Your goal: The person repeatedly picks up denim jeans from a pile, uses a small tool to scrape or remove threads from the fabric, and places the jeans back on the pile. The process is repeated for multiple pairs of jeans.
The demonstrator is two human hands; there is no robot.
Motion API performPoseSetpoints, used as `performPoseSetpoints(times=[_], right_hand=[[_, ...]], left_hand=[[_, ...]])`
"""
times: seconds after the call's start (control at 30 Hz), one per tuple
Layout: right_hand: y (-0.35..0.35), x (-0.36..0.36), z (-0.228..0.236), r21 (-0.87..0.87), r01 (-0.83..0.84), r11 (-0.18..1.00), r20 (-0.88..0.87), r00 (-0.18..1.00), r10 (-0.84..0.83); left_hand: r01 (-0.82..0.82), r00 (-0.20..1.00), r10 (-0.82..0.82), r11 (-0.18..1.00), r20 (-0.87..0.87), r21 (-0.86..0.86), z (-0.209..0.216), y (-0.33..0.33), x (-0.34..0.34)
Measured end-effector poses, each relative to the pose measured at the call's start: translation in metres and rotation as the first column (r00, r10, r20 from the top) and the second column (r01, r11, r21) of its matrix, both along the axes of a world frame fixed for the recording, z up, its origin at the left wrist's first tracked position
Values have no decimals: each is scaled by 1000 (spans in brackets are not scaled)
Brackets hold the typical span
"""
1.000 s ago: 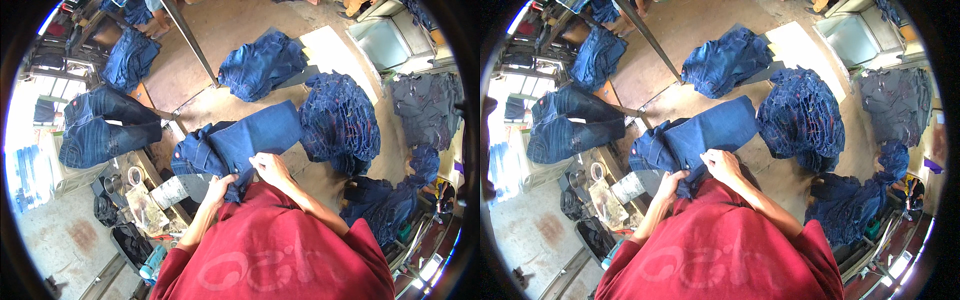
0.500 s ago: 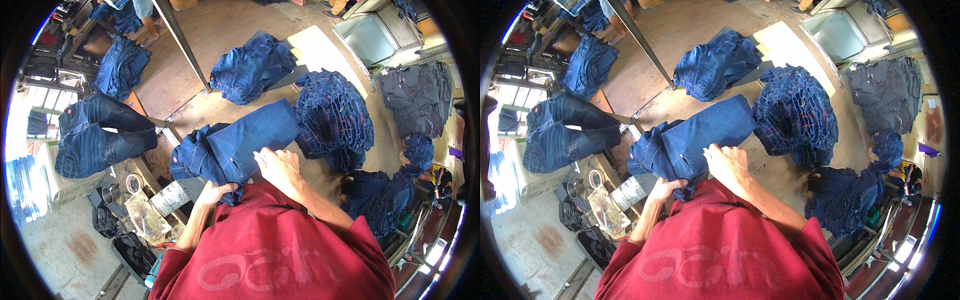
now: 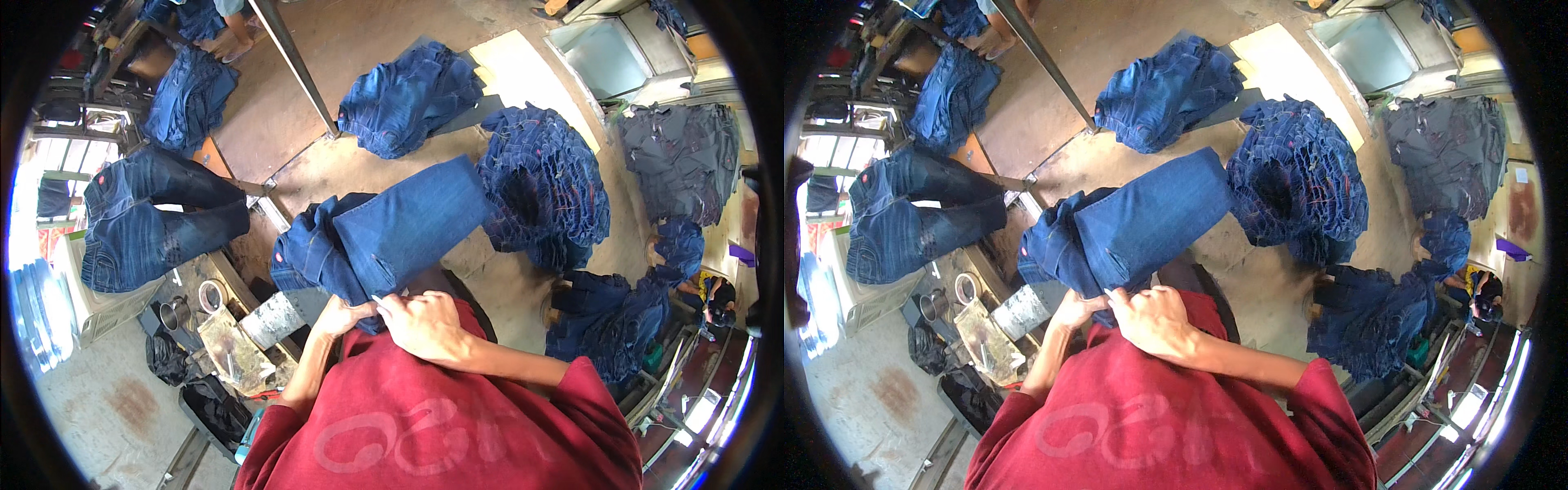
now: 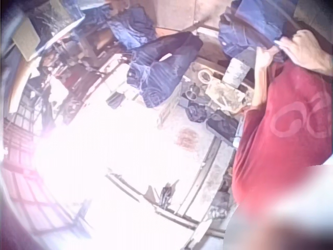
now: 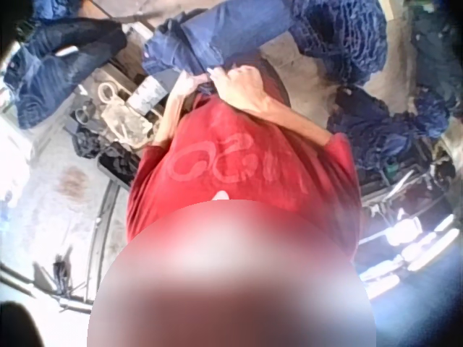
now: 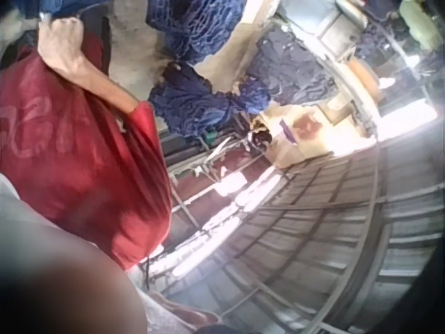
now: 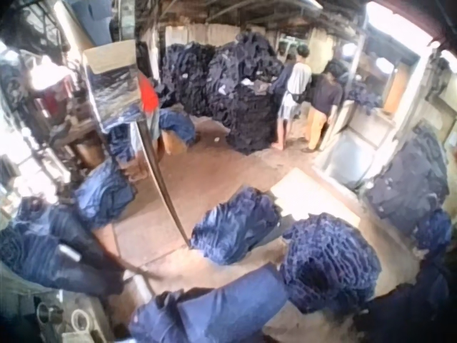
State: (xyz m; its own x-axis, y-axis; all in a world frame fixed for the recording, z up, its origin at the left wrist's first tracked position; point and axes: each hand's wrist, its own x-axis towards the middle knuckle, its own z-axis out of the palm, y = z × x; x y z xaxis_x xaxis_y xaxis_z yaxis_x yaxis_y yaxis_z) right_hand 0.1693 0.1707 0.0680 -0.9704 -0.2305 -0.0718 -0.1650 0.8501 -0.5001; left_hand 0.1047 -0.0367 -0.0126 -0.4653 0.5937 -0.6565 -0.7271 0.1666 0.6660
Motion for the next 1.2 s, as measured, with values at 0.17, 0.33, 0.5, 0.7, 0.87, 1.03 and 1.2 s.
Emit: performPoseSetpoints(times=[0.17, 0.33, 0.5, 0.7, 0.87, 1.03, 1.2], right_hand=[[8, -4, -4, 171, 112, 979, -179, 981, -81], [24, -14, -5, 192, 163, 968, -122, 982, -141], [43, -20, 3, -368, 29, 929, 352, 929, 110], [196, -44, -102, -262, 841, 473, 308, 538, -785], [269, -26, -195, 35, 939, -343, 996, -4, 89], [284, -53, -247, -162, 937, -308, 942, 54, -332], [365, -89, -289, -203, 882, -425, 830, -75, -553]], left_hand=[[-16, 1000, 16, 999, 4, 34, -2, 0, -1], [-17, 1000, 18, 1000, 26, -23, -9, 0, 2], [-146, 985, 157, 981, 78, -127, -26, -9, 10], [-678, 716, 698, 693, -7, -246, -39, -62, -2], [-804, 577, 816, 577, 44, -145, -45, -97, -13], [-776, 630, 769, 618, -109, -128, -45, -78, -19], [-638, 770, 636, 765, -55, -92, -39, 20, -32]])
